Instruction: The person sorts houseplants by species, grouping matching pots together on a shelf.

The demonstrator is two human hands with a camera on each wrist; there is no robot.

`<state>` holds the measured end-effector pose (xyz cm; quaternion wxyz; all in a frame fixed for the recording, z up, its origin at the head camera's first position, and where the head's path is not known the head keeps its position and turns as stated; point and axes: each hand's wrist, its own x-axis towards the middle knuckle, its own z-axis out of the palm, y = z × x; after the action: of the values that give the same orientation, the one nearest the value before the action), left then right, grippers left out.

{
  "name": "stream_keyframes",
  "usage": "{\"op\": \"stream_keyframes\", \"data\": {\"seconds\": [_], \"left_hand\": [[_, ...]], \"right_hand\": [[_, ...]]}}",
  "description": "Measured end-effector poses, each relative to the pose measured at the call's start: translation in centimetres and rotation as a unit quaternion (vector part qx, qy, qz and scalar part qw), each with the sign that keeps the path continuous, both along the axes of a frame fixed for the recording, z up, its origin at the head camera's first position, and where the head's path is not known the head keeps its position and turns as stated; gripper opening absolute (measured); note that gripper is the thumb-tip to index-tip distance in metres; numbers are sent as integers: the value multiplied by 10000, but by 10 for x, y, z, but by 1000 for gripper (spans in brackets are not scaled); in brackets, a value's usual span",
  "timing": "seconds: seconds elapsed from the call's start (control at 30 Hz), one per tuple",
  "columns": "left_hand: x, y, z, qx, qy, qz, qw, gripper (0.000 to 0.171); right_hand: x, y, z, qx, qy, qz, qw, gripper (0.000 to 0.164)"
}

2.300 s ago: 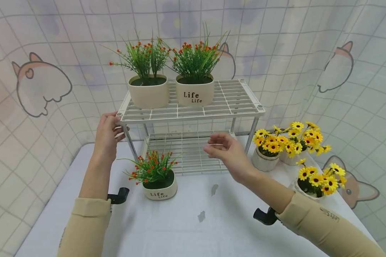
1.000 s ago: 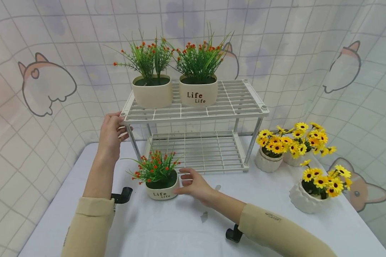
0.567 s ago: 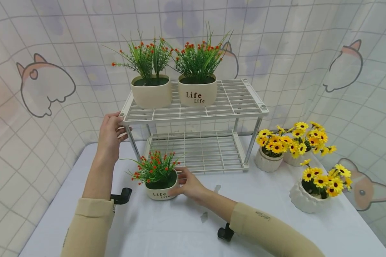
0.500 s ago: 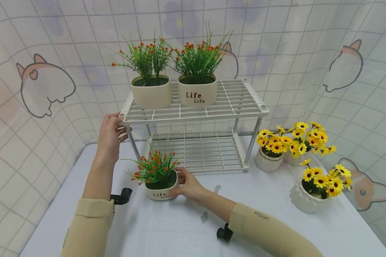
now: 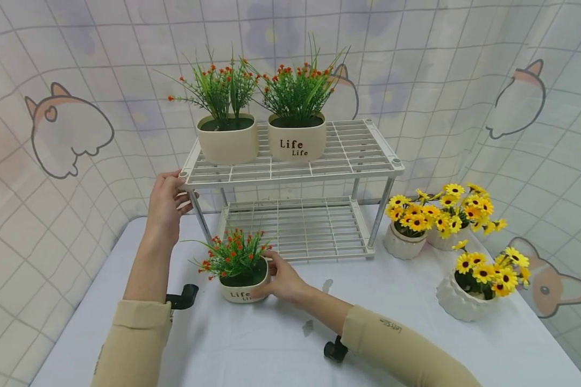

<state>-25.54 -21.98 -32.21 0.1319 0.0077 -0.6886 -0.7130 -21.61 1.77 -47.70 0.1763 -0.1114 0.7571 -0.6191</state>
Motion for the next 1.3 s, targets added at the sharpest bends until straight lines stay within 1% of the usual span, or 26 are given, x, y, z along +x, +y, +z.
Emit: {"op": "stream_keyframes", "data": {"seconds": [0.13, 0.27, 0.47, 0.67, 1.0, 1.17, 1.3], "left_hand": [[0, 0, 0, -13, -9, -12, 10000, 21], [0, 0, 0, -45, -12, 8, 10000, 21], [0, 0, 0, 34, -19, 11, 10000, 18], [0, 0, 0, 62, -15, -5, 10000, 18], [0, 0, 3, 115, -72, -19, 9999, 19], [0, 0, 4, 132, -54, 2, 9999, 19], [0, 0, 2, 76, -61, 1, 10000, 19]], "right_hand": [[1, 3, 0, 146, 113, -29, 9998, 93], [3, 10, 0, 177, 156, -14, 9997, 94], [5, 25, 1, 289, 178, 72, 9994, 95], [5, 43, 6, 386, 247, 88, 9989, 96], [12, 75, 26, 91, 119, 300, 9994, 88], [17, 91, 42, 5, -87, 318, 9995, 90], [22, 105, 58, 38, -258, 311, 9992, 96]]}}
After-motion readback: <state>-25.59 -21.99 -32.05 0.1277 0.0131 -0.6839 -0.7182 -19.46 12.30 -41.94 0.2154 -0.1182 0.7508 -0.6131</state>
